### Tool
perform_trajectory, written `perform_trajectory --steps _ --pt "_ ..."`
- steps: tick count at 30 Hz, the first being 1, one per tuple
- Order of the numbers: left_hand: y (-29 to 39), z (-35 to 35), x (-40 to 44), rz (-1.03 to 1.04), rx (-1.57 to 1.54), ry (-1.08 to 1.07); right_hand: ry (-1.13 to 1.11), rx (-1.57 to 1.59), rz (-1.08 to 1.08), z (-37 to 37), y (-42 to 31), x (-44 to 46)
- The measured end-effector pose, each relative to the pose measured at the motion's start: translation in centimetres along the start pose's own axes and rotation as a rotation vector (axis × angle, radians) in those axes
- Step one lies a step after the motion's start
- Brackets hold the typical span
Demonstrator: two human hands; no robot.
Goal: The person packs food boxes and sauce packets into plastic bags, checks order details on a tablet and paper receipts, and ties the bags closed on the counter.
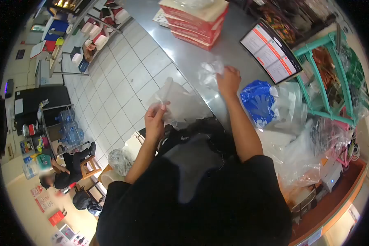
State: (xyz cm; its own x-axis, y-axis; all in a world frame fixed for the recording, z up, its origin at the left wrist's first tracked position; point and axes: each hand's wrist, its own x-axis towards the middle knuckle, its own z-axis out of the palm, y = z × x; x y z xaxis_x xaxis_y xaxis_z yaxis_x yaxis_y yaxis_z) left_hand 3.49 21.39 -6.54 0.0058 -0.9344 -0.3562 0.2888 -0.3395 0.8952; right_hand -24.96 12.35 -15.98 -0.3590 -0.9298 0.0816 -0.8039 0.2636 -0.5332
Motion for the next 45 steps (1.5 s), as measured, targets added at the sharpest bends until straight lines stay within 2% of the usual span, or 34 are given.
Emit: perform_trajectory --steps 1,3,5,6,8,9,10,12,13,14,16,19,22,24,26,28,30,32,34,35,36,39,40,43,45 --pt "0.0 0.0 0.1 0.016 0.021 0.02 -0.074 0.112 0.034 -0.1 0.3 0.1" --pt "0.6 0.3 0.0 0.018 0.005 -0.004 -0.257 0.564 0.151 -2.9 0.4 0.1" --pt "1.1 0.8 0.6 0.069 -0.062 -0.061 -0.354 1.019 0.126 -6.6 -1.9 -1.2" --pt "1.2 0.4 0.9 0.062 -0.023 -0.127 -0.404 1.249 0.129 -8.1 -3.0 -2.0" --pt "1.6 -0.6 1.1 0.042 0.061 -0.272 -0.654 1.508 0.145 -10.2 -5.7 -3.3" --pt "2.3 -0.8 0.8 0.113 0.149 -0.331 -0.771 1.635 0.143 -10.4 -7.0 -3.5" --pt "3.4 -0.8 0.8 0.191 0.239 -0.395 -0.872 1.498 -0.035 -9.5 -9.2 -3.5" --pt "4.0 -2.4 0.9 -0.027 0.088 -0.509 -0.866 1.125 -0.575 -7.7 -13.4 -3.0" --pt "4.5 -3.0 1.0 -0.141 0.021 -0.55 -0.831 0.979 -0.725 -7.2 -14.7 -3.2" --pt "5.3 -3.4 1.0 -0.082 0.033 -0.559 -0.779 0.84 -0.871 -6.7 -16.0 -3.4" --pt "6.3 -4.6 2.0 0.147 0.047 -0.6 -0.838 0.761 -0.818 -6.3 -18.0 -4.2" --pt "7.6 -7.1 2.4 0.177 0.11 -0.547 -1.08 0.636 -0.607 -6.9 -19.4 -4.0" --pt "8.0 -9.7 2.6 0.236 0.054 -0.438 -0.941 0.819 -0.791 -7.4 -20.6 -2.1" --pt "9.5 -10.7 2.3 0.275 0.055 -0.334 -0.917 1.102 -0.823 -7.3 -21.9 -0.3" --pt "11.4 -11.5 1.6 0.314 0.067 -0.24 -1.077 1.448 -0.758 -5.6 -23.9 1.0" --pt "13.0 -12.4 0.8 0.352 0.097 -0.161 -1.29 1.549 -0.78 -0.5 -27.2 1.4" --pt "13.2 -13.8 0.3 0.515 0.146 -0.032 -1.472 1.313 -0.859 8.7 -30.5 0.5" --pt "13.8 -15.2 0.2 0.684 0.272 0.165 -1.593 0.719 -0.896 21.8 -31.3 -3.0" --pt "13.2 -17.7 0.0 0.61 0.246 0.178 -1.589 0.158 -0.859 32.3 -29.6 -8.1" --pt "12.9 -18.9 -0.2 0.57 0.232 0.181 -1.357 0.071 -0.776 30.9 -30.1 -9.4" --pt "12.8 -19.7 -0.6 0.641 0.295 0.158 -1.122 -0.011 -0.689 28.7 -30.3 -10.7" --pt "12.6 -22.3 -1.7 0.538 0.347 0.058 -1.011 -0.142 -0.604 26.2 -30.0 -11.9" --pt "12.9 -22.5 -1.8 0.446 0.3 0.128 -1.014 -0.15 -0.662 26.3 -30.0 -11.5" --pt "12.3 -24.2 -0.8 0.312 0.406 0.256 -1.272 -0.316 -0.7 25.7 -31.3 -9.3" --pt "12.4 -24.7 0.5 0.272 0.472 0.268 -1.091 -0.281 -0.901 22.6 -31.5 -8.8"
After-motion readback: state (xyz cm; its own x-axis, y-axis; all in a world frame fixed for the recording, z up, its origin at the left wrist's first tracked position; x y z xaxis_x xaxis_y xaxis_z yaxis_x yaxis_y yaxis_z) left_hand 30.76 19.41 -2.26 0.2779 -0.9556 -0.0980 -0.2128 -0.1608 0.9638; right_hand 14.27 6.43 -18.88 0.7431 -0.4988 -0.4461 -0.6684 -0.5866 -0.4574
